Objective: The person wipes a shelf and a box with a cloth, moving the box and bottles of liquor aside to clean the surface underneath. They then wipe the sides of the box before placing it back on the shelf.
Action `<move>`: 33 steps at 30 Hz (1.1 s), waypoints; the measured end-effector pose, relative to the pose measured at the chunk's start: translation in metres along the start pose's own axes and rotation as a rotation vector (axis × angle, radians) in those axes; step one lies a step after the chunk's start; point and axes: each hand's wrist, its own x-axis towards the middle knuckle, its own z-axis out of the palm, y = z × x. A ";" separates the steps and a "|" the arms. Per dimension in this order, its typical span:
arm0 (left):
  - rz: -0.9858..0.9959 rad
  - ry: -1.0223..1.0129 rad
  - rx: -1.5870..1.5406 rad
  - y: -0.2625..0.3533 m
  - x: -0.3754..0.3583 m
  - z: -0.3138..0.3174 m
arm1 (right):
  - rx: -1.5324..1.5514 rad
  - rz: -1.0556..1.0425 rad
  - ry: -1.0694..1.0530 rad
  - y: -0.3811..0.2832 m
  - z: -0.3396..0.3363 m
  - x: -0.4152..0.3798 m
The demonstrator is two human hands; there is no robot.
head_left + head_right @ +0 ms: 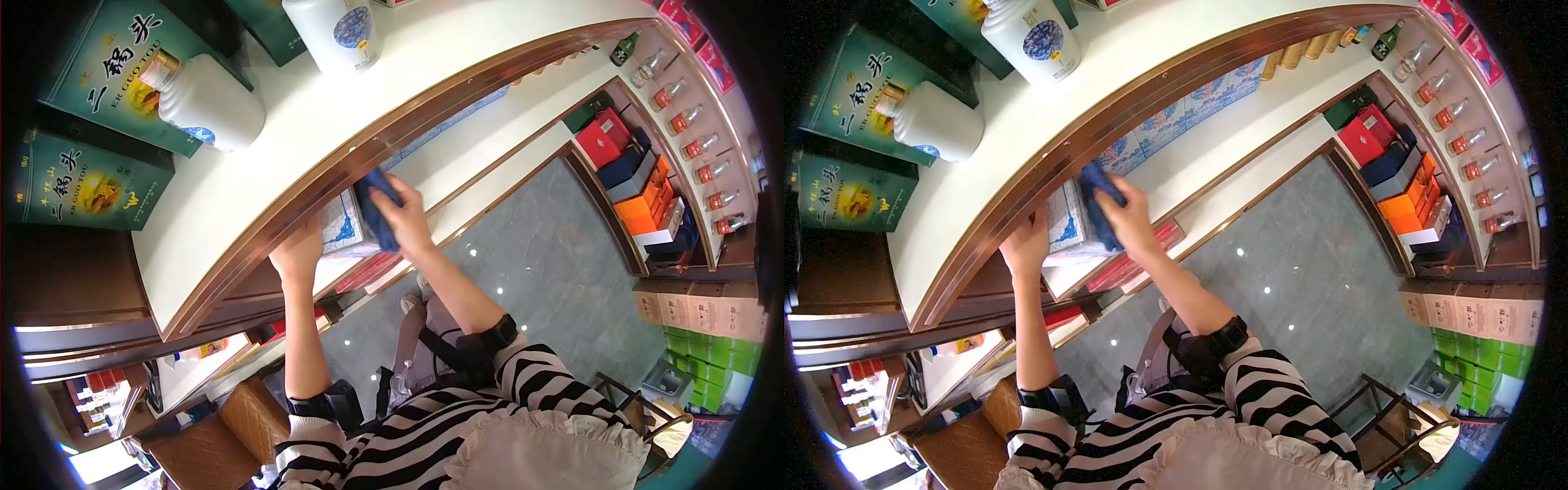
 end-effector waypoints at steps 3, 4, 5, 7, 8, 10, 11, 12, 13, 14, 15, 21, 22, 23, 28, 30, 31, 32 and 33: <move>-0.015 -0.021 -0.018 -0.007 -0.001 0.005 | -0.062 -0.187 0.070 0.019 0.016 0.002; 0.026 0.010 0.021 -0.010 -0.003 0.009 | -0.066 -0.187 0.065 0.032 0.009 0.004; 0.024 0.014 0.020 -0.011 -0.004 0.010 | -0.181 -0.128 0.089 0.050 -0.002 0.009; 0.084 -0.023 0.181 -0.010 -0.002 0.012 | -0.286 -0.081 0.122 0.084 -0.023 0.016; 0.096 -0.021 0.182 -0.008 0.001 0.008 | -0.268 0.033 0.117 0.100 -0.033 0.013; -0.076 -0.129 -0.038 0.001 0.004 -0.001 | -0.246 0.150 0.114 0.124 -0.052 0.011; -0.074 -0.130 -0.036 0.000 0.002 -0.001 | -0.392 0.139 0.108 0.133 -0.061 0.012; -0.018 -0.150 0.068 -0.003 0.001 0.000 | -0.537 0.125 0.101 0.134 -0.067 0.013; 0.041 -0.167 0.174 -0.004 0.001 0.000 | -0.625 0.185 0.090 0.133 -0.074 0.016; 0.048 -0.161 0.178 -0.004 0.003 0.000 | -0.604 0.213 0.164 0.133 -0.080 0.019; 0.037 -0.075 0.106 -0.001 0.004 -0.001 | -0.583 0.242 0.237 0.122 -0.079 0.020; 0.009 -0.008 0.017 -0.001 0.002 0.001 | 0.225 0.174 0.052 0.003 -0.024 0.016; -0.006 -0.027 0.017 -0.001 0.002 0.001 | 0.286 0.165 0.005 -0.004 -0.014 0.014; -0.008 -0.026 0.020 0.000 0.002 0.000 | 0.286 0.167 0.002 0.006 -0.007 0.015; -0.058 -0.148 0.016 0.003 0.006 -0.003 | -0.170 -0.137 0.067 0.056 -0.006 0.022; -0.039 -0.124 0.017 0.003 0.005 -0.002 | -0.333 -0.066 0.127 0.096 -0.029 0.029; -0.019 -0.103 0.017 0.004 0.006 -0.003 | -0.325 -0.074 0.134 0.122 -0.043 0.030; -0.004 -0.103 0.017 0.006 0.007 -0.004 | -0.354 0.040 0.124 0.148 -0.057 0.030; -0.087 -0.136 -0.036 0.008 0.008 -0.006 | -0.381 0.155 0.113 0.161 -0.067 0.028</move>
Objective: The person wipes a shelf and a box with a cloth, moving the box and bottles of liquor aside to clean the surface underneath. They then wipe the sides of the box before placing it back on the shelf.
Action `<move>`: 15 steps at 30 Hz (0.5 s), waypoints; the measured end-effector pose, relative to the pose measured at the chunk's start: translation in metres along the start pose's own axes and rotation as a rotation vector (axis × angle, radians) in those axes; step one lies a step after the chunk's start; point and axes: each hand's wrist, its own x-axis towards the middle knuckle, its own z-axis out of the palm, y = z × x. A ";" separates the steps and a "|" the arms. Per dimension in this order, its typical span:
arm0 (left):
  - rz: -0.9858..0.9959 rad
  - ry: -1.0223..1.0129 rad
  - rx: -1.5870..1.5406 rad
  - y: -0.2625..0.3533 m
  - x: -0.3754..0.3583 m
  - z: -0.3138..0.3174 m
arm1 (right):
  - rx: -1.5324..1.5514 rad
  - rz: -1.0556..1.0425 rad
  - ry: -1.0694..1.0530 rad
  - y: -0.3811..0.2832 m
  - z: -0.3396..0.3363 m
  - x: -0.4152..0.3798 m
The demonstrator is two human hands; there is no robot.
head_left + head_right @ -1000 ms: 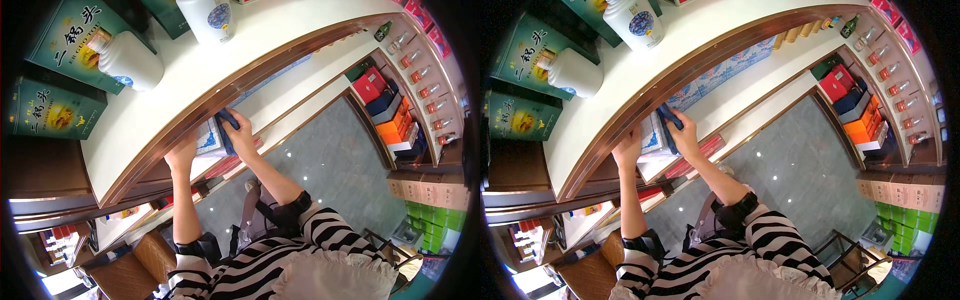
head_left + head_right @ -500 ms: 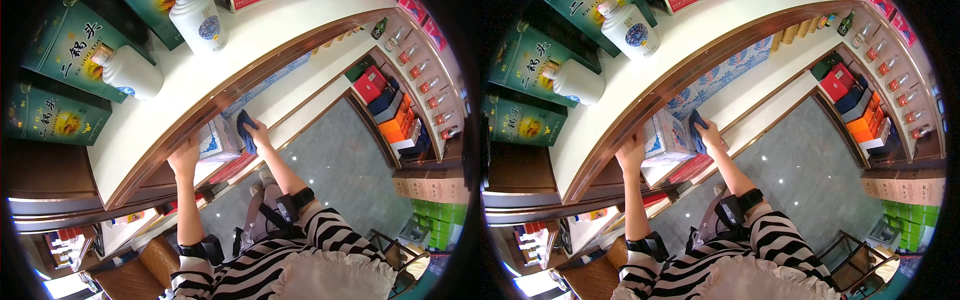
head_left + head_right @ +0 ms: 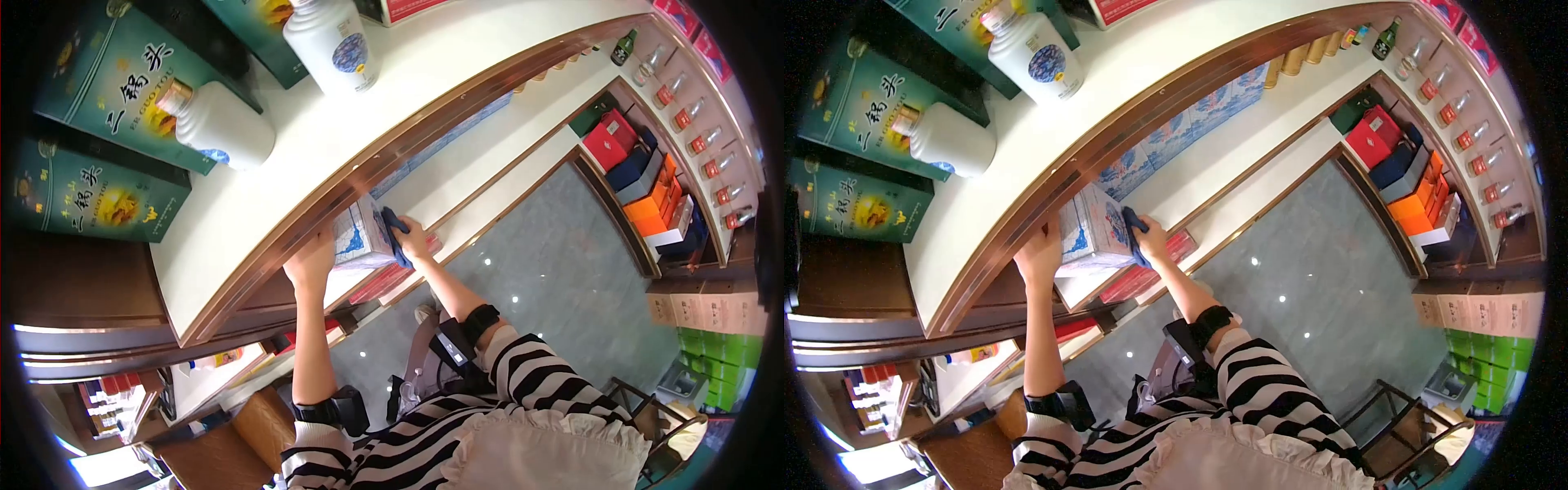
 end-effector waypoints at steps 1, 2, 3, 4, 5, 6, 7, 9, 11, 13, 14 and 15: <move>-0.081 -0.034 -0.058 0.002 0.000 -0.001 | 0.008 -0.004 0.010 0.005 -0.006 -0.003; -0.070 -0.034 -0.060 0.002 0.000 -0.002 | -0.156 -0.026 0.015 0.009 -0.014 -0.004; -0.027 -0.005 -0.039 0.001 -0.001 -0.001 | -0.322 -0.045 0.019 0.010 -0.018 -0.005; 0.016 0.024 -0.020 0.000 -0.001 0.000 | -0.320 -0.047 0.028 -0.004 -0.020 -0.007; 0.021 0.023 -0.023 -0.001 -0.002 0.002 | -0.261 0.004 0.127 -0.017 -0.023 -0.010; 0.027 0.061 -0.043 -0.003 -0.002 0.004 | -0.202 0.055 0.225 -0.038 -0.026 -0.014; 0.030 0.098 -0.061 -0.004 -0.002 0.006 | -0.044 0.079 0.212 -0.054 -0.026 -0.012; 0.069 0.126 -0.054 -0.002 -0.002 0.005 | 0.236 -0.060 0.164 -0.105 -0.019 -0.020; 0.108 0.150 -0.046 0.001 -0.002 0.002 | 0.356 -0.102 0.048 -0.172 -0.010 -0.046; 0.057 0.112 -0.047 0.003 -0.001 0.001 | 0.156 -0.422 0.064 -0.175 0.011 -0.046; 0.056 0.111 -0.047 0.002 -0.001 0.001 | 0.060 -0.566 0.081 -0.175 0.018 -0.047; 0.068 0.120 -0.056 0.001 -0.002 0.002 | 0.057 -0.564 0.077 -0.172 0.018 -0.045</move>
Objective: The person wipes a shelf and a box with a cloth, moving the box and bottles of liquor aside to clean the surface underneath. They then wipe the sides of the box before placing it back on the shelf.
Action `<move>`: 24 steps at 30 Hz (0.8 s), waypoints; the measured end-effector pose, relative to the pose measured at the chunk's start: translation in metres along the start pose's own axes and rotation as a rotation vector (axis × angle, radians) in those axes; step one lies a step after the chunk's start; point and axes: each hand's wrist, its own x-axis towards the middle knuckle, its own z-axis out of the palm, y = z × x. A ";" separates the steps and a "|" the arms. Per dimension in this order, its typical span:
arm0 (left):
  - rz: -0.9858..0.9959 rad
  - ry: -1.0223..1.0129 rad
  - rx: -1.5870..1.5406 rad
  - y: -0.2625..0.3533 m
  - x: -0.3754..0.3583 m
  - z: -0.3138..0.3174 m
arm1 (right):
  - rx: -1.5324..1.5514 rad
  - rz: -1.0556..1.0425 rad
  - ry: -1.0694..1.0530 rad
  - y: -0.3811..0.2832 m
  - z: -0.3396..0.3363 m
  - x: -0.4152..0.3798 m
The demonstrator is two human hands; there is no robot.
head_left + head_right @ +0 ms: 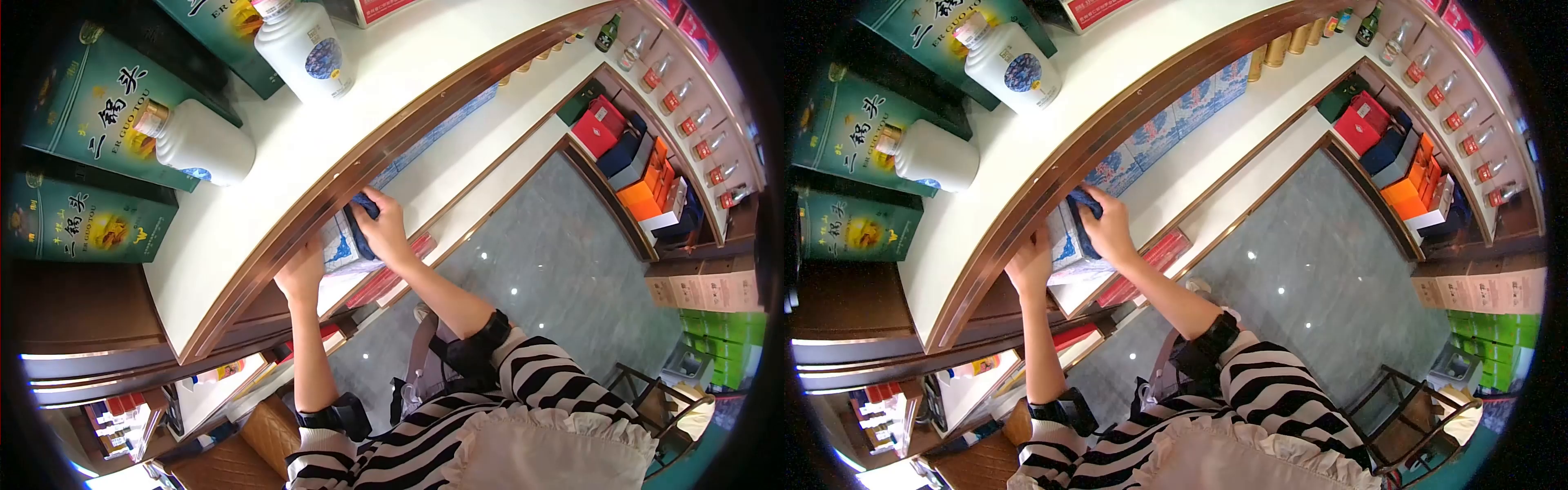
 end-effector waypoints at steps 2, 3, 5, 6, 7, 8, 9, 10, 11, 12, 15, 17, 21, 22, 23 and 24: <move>0.003 0.011 -0.009 -0.003 -0.003 0.001 | -0.145 0.091 0.051 0.014 0.000 -0.003; 0.017 -0.007 0.051 -0.005 -0.004 0.003 | -0.146 0.089 0.047 0.031 -0.004 -0.009; 0.040 -0.023 0.109 -0.006 -0.001 0.005 | -0.284 0.293 -0.053 0.085 -0.017 -0.027; 0.013 -0.006 0.061 -0.005 -0.001 0.005 | -0.281 0.294 -0.047 0.102 -0.023 -0.036; -0.017 0.010 0.013 -0.003 -0.001 0.005 | -0.351 0.380 -0.079 0.118 -0.030 -0.045; -0.016 0.006 0.012 -0.003 -0.003 0.004 | -0.422 0.467 -0.116 0.136 -0.037 -0.054; -0.007 -0.045 0.087 -0.004 -0.003 0.002 | -0.478 0.531 -0.144 0.140 -0.041 -0.055; 0.003 -0.094 0.162 -0.005 -0.002 0.001 | -0.459 0.523 -0.108 0.143 -0.046 -0.057; 0.004 -0.090 0.163 -0.006 -0.002 0.002 | -0.440 0.512 -0.074 0.147 -0.048 -0.058; 0.008 -0.044 0.115 -0.007 -0.002 0.004 | -0.386 0.554 -0.015 0.130 -0.049 -0.051; 0.022 0.007 0.056 -0.006 -0.001 0.003 | -0.041 0.540 0.139 0.081 -0.043 -0.021; 0.031 0.005 0.044 -0.006 -0.003 0.004 | 0.082 0.349 0.095 0.026 -0.033 -0.004; 0.121 0.024 0.190 -0.005 -0.002 0.004 | 0.174 0.130 -0.039 -0.018 -0.001 -0.004; 0.154 0.086 0.163 -0.004 0.000 0.003 | 0.175 0.128 -0.038 -0.014 0.000 -0.004; 0.157 0.088 0.162 -0.005 0.001 0.004 | 0.181 0.126 -0.020 -0.003 0.001 -0.005; 0.173 0.096 0.160 -0.008 -0.001 0.006 | 0.186 0.126 -0.004 0.008 0.001 -0.006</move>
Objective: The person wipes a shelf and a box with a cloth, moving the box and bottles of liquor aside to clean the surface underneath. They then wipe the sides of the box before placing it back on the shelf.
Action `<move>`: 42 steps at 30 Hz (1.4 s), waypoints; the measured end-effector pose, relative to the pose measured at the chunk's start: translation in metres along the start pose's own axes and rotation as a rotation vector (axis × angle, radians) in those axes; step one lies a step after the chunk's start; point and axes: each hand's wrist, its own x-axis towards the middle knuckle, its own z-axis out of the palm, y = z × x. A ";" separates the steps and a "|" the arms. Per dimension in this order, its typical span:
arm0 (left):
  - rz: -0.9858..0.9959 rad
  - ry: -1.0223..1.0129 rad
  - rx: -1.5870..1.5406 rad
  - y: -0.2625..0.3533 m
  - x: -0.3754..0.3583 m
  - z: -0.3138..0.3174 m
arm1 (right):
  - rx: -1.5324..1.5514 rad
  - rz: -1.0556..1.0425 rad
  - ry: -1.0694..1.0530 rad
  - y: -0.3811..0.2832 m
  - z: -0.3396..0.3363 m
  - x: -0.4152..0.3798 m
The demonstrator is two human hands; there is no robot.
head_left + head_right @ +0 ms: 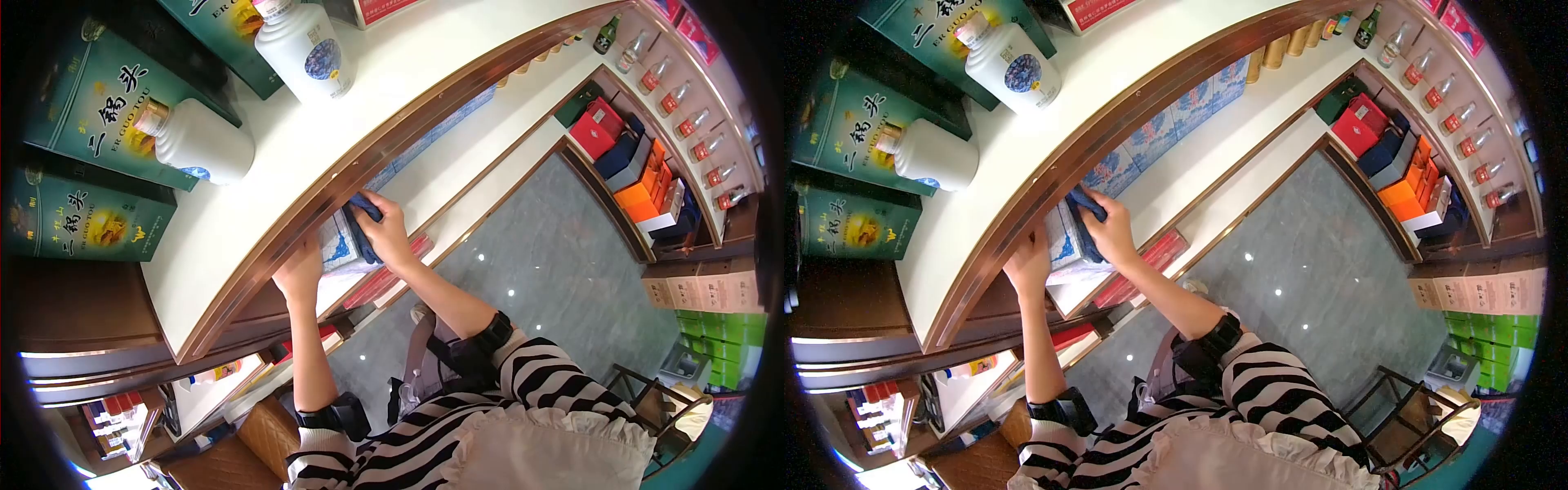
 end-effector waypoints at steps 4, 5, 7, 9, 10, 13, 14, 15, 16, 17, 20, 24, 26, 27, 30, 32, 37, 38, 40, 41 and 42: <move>0.002 -0.028 -0.011 0.000 -0.001 -0.001 | -0.239 0.127 0.058 0.049 -0.019 -0.012; 0.007 -0.028 -0.009 0.001 -0.001 -0.001 | -0.235 0.125 0.061 0.066 -0.026 -0.017; -0.032 -0.053 -0.007 0.005 0.001 -0.004 | -0.325 0.378 0.004 0.094 -0.042 -0.028; -0.105 -0.097 -0.052 0.009 0.003 -0.007 | -0.415 0.351 0.000 0.112 -0.052 -0.034; -0.187 -0.146 -0.096 0.010 0.003 -0.008 | -0.510 0.330 -0.011 0.119 -0.058 -0.035; -0.051 -0.123 0.060 -0.001 -0.003 0.000 | -0.599 0.509 -0.080 0.128 -0.074 -0.029; -0.051 -0.121 0.064 -0.003 -0.005 0.002 | -0.558 0.579 0.012 0.129 -0.079 -0.027; -0.059 -0.076 0.072 0.002 -0.003 0.000 | -0.574 0.554 0.117 0.100 -0.076 -0.024; -0.070 -0.034 0.079 0.004 -0.002 -0.001 | -0.413 0.559 0.145 0.102 -0.075 -0.019; -0.077 -0.036 0.081 0.004 -0.002 -0.002 | -0.254 0.566 0.172 0.105 -0.075 -0.012; -0.139 -0.118 -0.014 0.004 -0.002 -0.003 | 0.030 0.374 0.107 0.014 -0.045 0.004; -0.042 -0.049 0.060 0.003 -0.002 -0.002 | -0.076 -0.028 -0.041 -0.015 -0.007 0.005; 0.022 -0.036 0.134 0.001 -0.003 -0.004 | -0.027 -0.022 0.005 -0.004 0.001 -0.002; -0.030 -0.046 0.040 0.001 -0.001 -0.006 | -0.064 -0.029 0.007 0.006 -0.001 -0.002; -0.125 -0.148 -0.034 0.002 -0.001 -0.007 | -0.160 0.135 -0.003 0.057 -0.023 -0.012; -0.153 -0.238 -0.014 0.005 0.001 -0.008 | -0.233 0.311 -0.033 0.093 -0.044 -0.022; -0.285 -0.212 -0.199 0.007 0.004 -0.010 | -0.527 0.476 -0.130 0.129 -0.079 -0.026; -0.283 -0.211 -0.195 0.006 0.005 -0.009 | -0.465 0.543 -0.023 0.116 -0.079 -0.023; -0.232 -0.170 -0.119 0.008 0.003 -0.008 | -0.233 0.544 0.144 0.107 -0.073 -0.012; -0.236 -0.172 -0.118 0.007 0.002 -0.009 | -0.139 0.580 0.164 0.103 -0.072 -0.007; -0.267 -0.237 -0.134 0.006 0.003 -0.010 | -0.067 0.514 0.179 0.078 -0.063 0.001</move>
